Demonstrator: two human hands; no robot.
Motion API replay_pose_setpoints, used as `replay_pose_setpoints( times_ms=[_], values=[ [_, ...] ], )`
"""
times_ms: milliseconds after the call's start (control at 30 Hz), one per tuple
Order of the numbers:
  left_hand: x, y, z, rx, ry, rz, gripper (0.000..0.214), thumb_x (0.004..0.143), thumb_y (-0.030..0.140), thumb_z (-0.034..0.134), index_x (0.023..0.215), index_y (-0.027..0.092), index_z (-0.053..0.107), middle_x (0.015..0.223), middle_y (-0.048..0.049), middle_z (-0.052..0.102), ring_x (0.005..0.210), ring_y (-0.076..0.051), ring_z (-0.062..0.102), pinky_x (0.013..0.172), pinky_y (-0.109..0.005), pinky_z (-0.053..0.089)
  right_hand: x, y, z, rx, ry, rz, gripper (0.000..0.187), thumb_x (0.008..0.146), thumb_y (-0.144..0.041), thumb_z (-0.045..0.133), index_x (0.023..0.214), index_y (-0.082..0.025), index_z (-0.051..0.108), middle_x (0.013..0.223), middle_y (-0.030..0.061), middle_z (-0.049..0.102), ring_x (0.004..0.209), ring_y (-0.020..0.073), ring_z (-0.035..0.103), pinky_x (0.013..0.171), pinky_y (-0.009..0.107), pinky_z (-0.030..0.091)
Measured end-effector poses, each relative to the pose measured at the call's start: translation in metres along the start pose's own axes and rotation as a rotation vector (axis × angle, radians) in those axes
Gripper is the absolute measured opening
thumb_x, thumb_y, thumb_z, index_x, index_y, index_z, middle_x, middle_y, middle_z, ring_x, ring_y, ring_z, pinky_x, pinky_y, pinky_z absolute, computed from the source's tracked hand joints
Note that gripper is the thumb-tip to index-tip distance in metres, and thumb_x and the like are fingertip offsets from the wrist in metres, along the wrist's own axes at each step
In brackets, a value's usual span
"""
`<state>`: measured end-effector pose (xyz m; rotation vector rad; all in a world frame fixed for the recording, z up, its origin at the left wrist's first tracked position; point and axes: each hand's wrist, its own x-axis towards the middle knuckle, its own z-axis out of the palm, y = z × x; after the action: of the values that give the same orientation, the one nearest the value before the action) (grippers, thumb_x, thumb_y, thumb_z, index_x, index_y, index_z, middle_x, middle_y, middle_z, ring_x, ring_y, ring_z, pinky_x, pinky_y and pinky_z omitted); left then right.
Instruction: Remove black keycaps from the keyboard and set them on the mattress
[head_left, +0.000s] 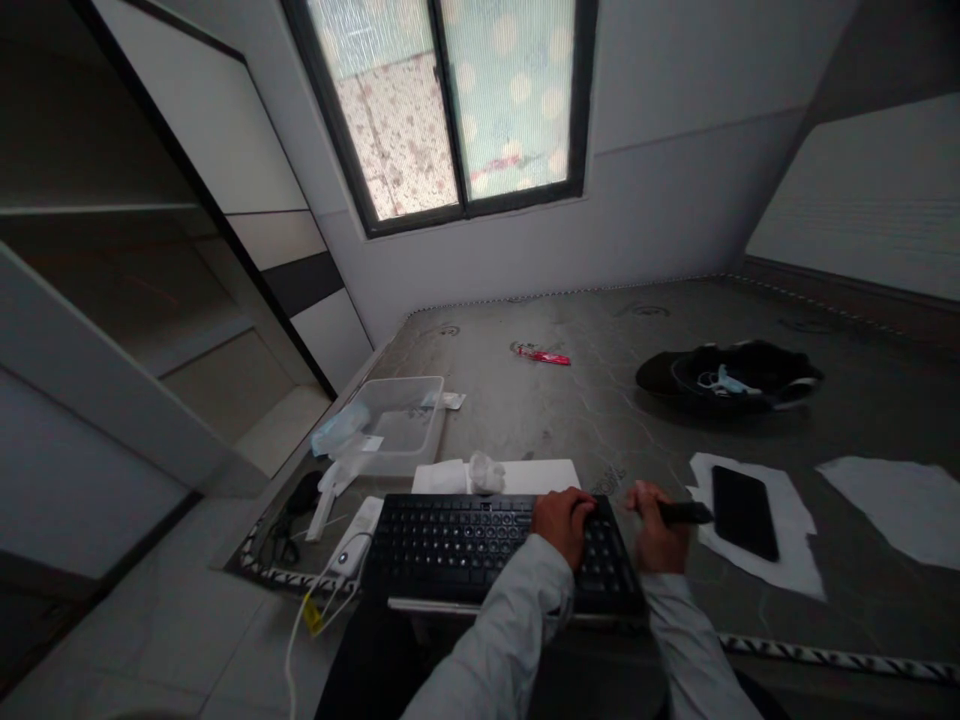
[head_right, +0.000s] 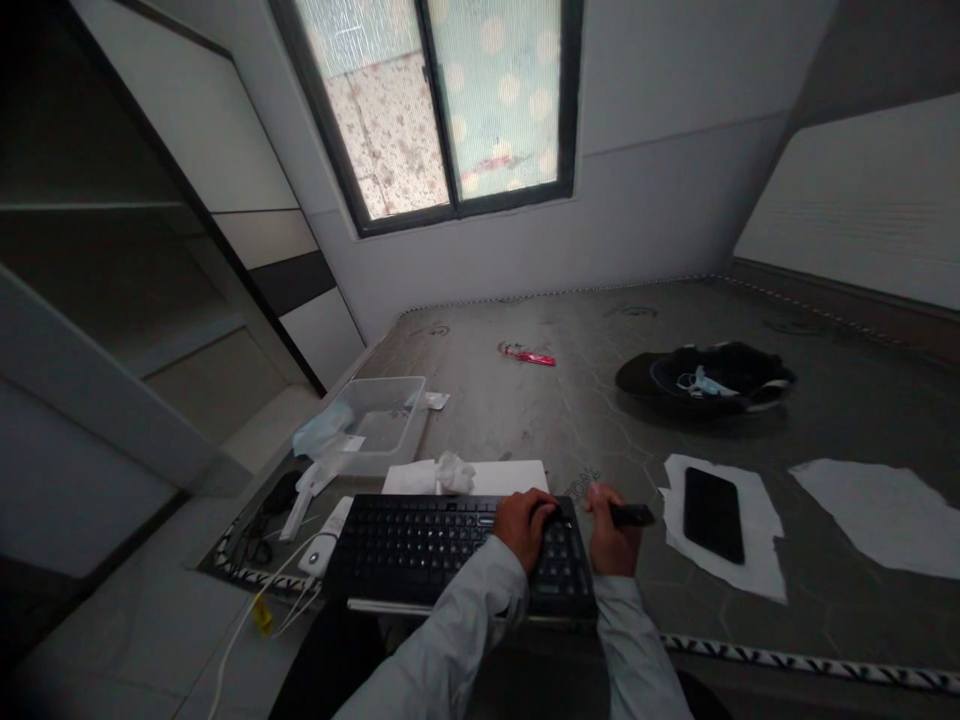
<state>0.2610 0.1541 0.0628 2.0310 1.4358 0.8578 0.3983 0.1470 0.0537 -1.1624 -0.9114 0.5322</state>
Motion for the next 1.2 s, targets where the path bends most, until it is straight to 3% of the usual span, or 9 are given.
replay_pose_setpoints(
  times_ms=[67,167,400,600,800,967,1067,1200],
  values=[
    [0.0,-0.002,0.001,-0.033,0.031,-0.016,0.017,0.092,0.024,0.053,0.097,0.024,0.07,0.094,0.0008,0.073,0.09,-0.019,0.063,0.086,-0.033,0.046,0.004,0.0,-0.008,-0.244,-0.093,-0.019,0.042,0.086,-0.056,0.051,0.065,-0.021,0.057,0.066,0.0017,0.058,0.068,0.018,0.055,0.067,0.031,0.042],
    [0.0,-0.004,0.003,-0.047,0.077,-0.009,0.017,0.092,0.022,0.052,0.096,0.023,0.069,0.092,-0.0002,0.072,0.09,-0.019,0.063,0.085,-0.032,0.046,0.005,0.006,-0.012,-0.422,-0.271,-0.053,0.042,0.085,-0.059,0.049,0.075,-0.022,0.064,0.073,0.0034,0.065,0.071,0.0208,0.061,0.069,0.031,0.045],
    [-0.003,-0.002,0.003,-0.092,0.177,0.009,0.019,0.093,0.023,0.049,0.097,0.019,0.067,0.092,-0.0038,0.071,0.088,-0.02,0.063,0.083,-0.033,0.047,0.004,0.015,-0.008,-0.546,-0.459,-0.009,0.036,0.079,-0.056,0.056,0.094,-0.027,0.072,0.095,0.0044,0.073,0.089,0.0261,0.068,0.074,0.032,0.049],
    [-0.004,-0.003,0.005,-0.106,0.205,0.028,0.017,0.092,0.022,0.052,0.094,0.02,0.069,0.09,-0.0034,0.072,0.086,-0.02,0.064,0.083,-0.032,0.047,0.006,0.011,-0.01,-0.517,-0.454,0.134,0.048,0.072,-0.066,0.061,0.089,-0.023,0.074,0.083,0.0056,0.074,0.084,0.0279,0.069,0.071,0.032,0.05],
    [-0.004,-0.003,0.005,-0.135,0.18,0.011,0.016,0.091,0.022,0.053,0.095,0.02,0.069,0.091,-0.0028,0.072,0.088,-0.02,0.064,0.083,-0.032,0.047,0.008,0.013,-0.011,-0.439,-0.494,0.156,0.048,0.072,-0.064,0.063,0.092,-0.021,0.072,0.086,0.0041,0.074,0.084,0.0257,0.067,0.075,0.031,0.05],
    [-0.005,-0.002,0.004,-0.142,0.178,-0.006,0.016,0.091,0.022,0.053,0.095,0.02,0.069,0.091,-0.0027,0.072,0.087,-0.02,0.064,0.082,-0.032,0.047,0.008,0.014,-0.008,-0.482,-0.297,0.219,0.049,0.073,-0.067,0.055,0.077,-0.02,0.07,0.073,0.0066,0.07,0.077,0.0269,0.065,0.073,0.035,0.049],
    [-0.005,-0.002,0.004,-0.145,0.187,-0.007,0.015,0.09,0.021,0.054,0.095,0.021,0.068,0.09,-0.0022,0.072,0.086,-0.019,0.064,0.082,-0.032,0.046,0.011,0.011,-0.01,-0.301,-0.117,0.268,0.042,0.071,-0.059,0.062,0.08,-0.019,0.069,0.072,0.0065,0.069,0.073,0.0258,0.065,0.076,0.039,0.049],
    [-0.005,-0.003,0.004,-0.15,0.179,0.01,0.015,0.091,0.022,0.053,0.095,0.022,0.068,0.09,-0.0014,0.071,0.085,-0.018,0.064,0.082,-0.031,0.046,0.015,-0.006,-0.017,0.492,-0.006,0.31,0.037,0.07,-0.044,0.059,0.096,-0.019,0.068,0.085,0.0067,0.071,0.083,0.0251,0.067,0.089,0.048,0.049]
  ],
)
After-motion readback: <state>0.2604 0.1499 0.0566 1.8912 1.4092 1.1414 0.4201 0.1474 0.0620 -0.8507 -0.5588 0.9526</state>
